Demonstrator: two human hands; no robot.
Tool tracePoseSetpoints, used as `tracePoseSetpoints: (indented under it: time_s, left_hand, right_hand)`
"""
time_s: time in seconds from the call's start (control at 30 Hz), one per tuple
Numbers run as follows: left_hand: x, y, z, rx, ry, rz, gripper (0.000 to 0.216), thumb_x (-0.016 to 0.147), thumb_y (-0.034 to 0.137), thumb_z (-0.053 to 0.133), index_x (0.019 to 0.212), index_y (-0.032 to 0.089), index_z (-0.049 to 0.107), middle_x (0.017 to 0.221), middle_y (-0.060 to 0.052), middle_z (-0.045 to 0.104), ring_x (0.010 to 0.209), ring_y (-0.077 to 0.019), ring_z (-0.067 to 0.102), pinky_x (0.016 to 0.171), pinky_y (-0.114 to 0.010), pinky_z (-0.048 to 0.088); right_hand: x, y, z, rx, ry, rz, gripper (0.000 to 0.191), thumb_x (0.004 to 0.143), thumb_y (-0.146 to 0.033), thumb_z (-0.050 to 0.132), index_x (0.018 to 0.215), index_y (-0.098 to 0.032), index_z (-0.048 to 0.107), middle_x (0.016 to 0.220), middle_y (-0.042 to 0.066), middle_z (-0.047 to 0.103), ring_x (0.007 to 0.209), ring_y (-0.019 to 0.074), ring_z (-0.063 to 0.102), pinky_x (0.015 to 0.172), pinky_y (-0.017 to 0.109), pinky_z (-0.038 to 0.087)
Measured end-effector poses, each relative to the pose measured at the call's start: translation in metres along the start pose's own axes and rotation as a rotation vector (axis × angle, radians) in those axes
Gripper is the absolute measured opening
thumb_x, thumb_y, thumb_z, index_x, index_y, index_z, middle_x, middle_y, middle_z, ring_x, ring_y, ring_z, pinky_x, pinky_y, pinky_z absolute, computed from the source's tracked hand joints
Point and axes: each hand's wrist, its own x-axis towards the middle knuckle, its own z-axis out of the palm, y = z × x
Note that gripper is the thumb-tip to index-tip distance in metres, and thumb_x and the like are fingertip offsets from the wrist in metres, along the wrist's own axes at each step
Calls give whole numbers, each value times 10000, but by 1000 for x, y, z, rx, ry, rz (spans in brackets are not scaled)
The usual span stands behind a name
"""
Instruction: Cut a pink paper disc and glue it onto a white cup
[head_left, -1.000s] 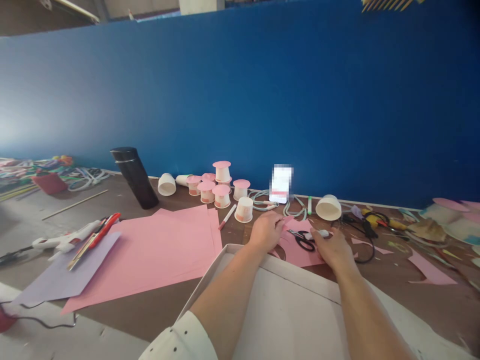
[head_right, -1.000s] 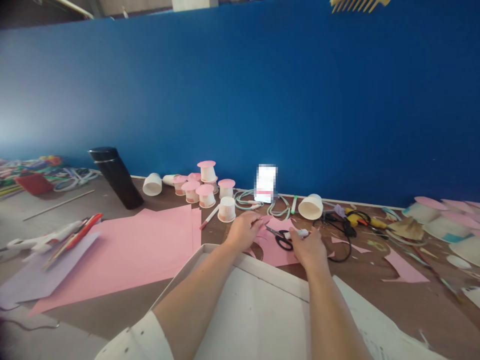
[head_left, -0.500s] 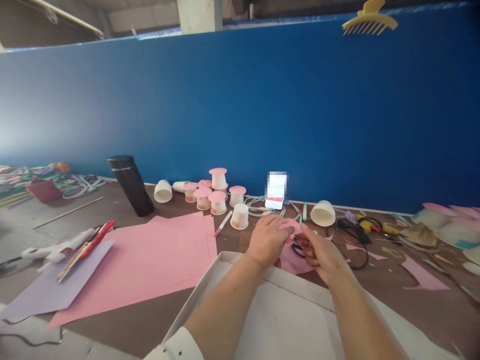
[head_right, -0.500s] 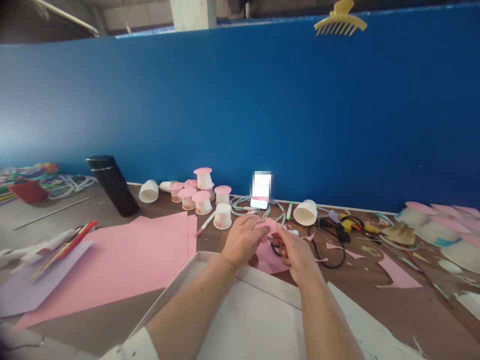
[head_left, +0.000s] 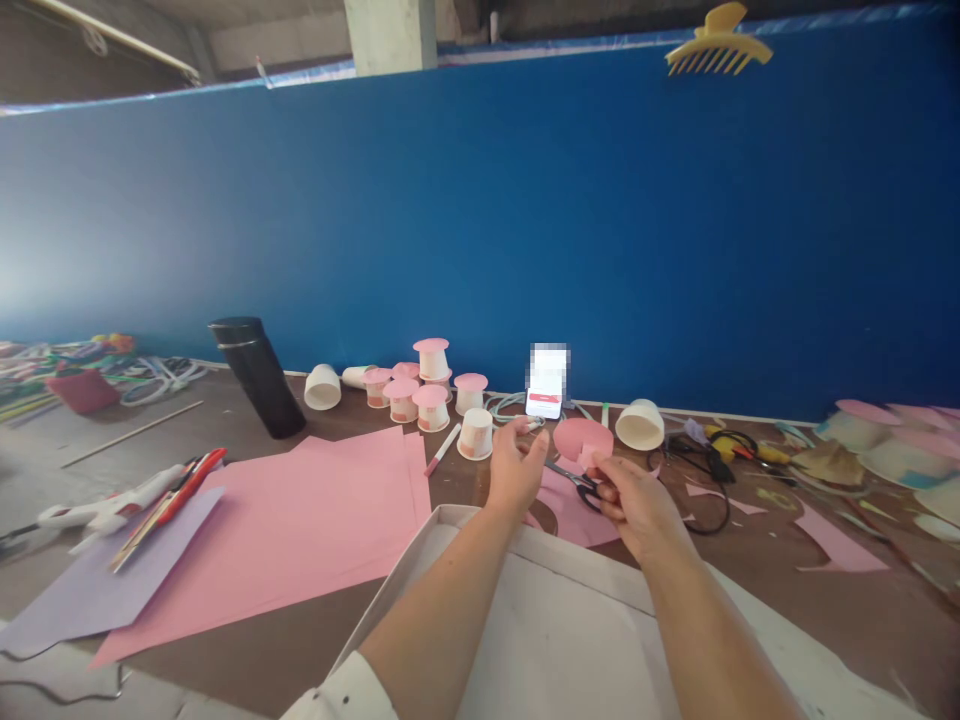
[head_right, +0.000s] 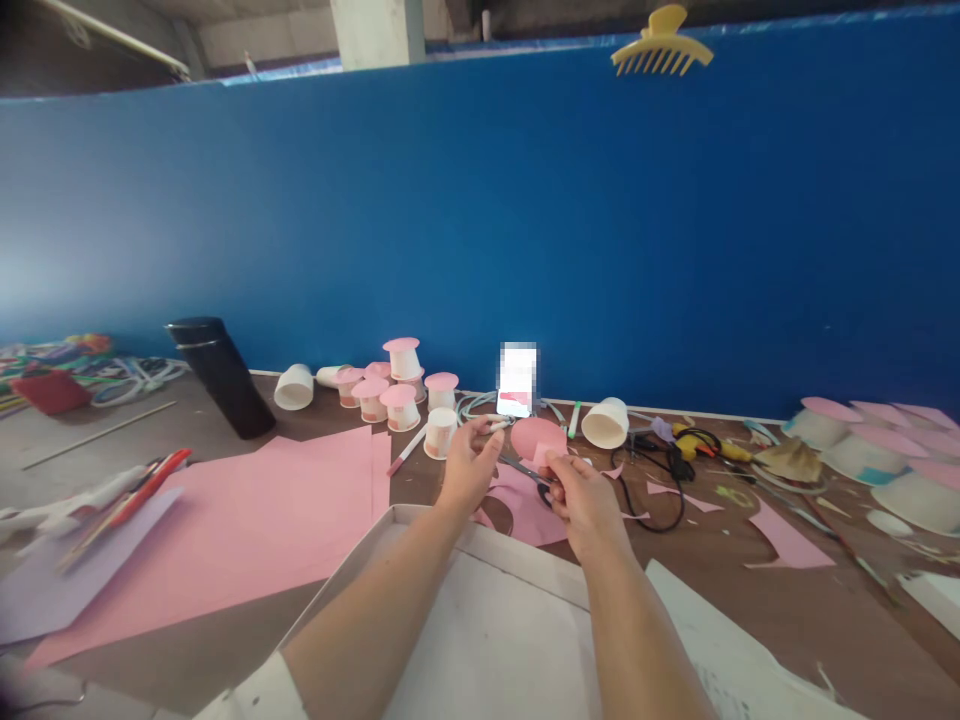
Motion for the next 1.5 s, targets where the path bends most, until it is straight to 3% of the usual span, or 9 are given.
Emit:
tracePoseSetpoints:
  time_s: [0.1,0.2,0.37,0.57,0.77,1.07,1.23,1.5]
  left_hand:
    - [1,3,1,-212,-187,-301,432,836,386,692,1195,151,644,1083,-99,671,828,-143,636,720,-242,511]
    - [-1,3,3,-342,-276,-411,344,774,342,756,1046,139,702,970,-75,687,782,-124,623,726,-240,511]
    - [-4,0,7,-499,-334,-436,276,702,333,817,827,112,710,836,-61,666,707,-97,584,704,-241,513]
    - [-4,2,9,-511,-335,-491,191,751,265,783,795,98,701,778,-61,668,650,-78,580,632,-206,496]
    - [-4,1,9,-507,-343,-500,129,808,216,728,833,92,704,779,-63,678,649,-79,594,602,-189,500]
    - [-3,5,9,-532,-335,-519,91,833,175,709,815,86,707,684,-43,650,628,-86,605,601,-189,517]
    - [-3,8,8,-540,-327,-539,102,886,119,623,852,79,710,698,-53,665,631,-89,625,615,-198,536]
    - [-4,11,7,-557,-333,-544,98,884,117,635,848,67,711,712,-70,677,623,-92,628,626,-207,541]
  right_hand:
    - [1,2,0,-7,-2,6,308,552,-336,854,655,-151,631,634,3,624,444,30,359,326,120,183]
    - [2,4,1,-23,-21,-3,305,566,-350,848,652,-156,628,639,1,625,443,34,366,325,129,174]
    - [1,5,2,-56,-34,-1,324,580,-381,852,645,-149,636,635,-8,612,459,30,375,337,124,183]
    - [1,5,2,-121,-7,-37,359,571,-417,864,609,-154,622,611,-4,605,459,41,379,342,145,196]
    - [6,13,-4,-234,6,-53,362,644,-470,811,626,-170,608,447,-62,456,412,50,316,359,176,195]
    - [11,18,-7,-379,19,-118,385,668,-544,763,663,-178,643,427,-57,463,378,80,337,363,228,220]
    - [14,21,-9,-411,16,-147,389,672,-560,752,687,-181,663,473,-26,544,402,104,414,382,241,269]
    - [17,23,-11,-429,43,-169,385,650,-557,755,690,-180,685,515,-2,604,433,123,467,403,251,309]
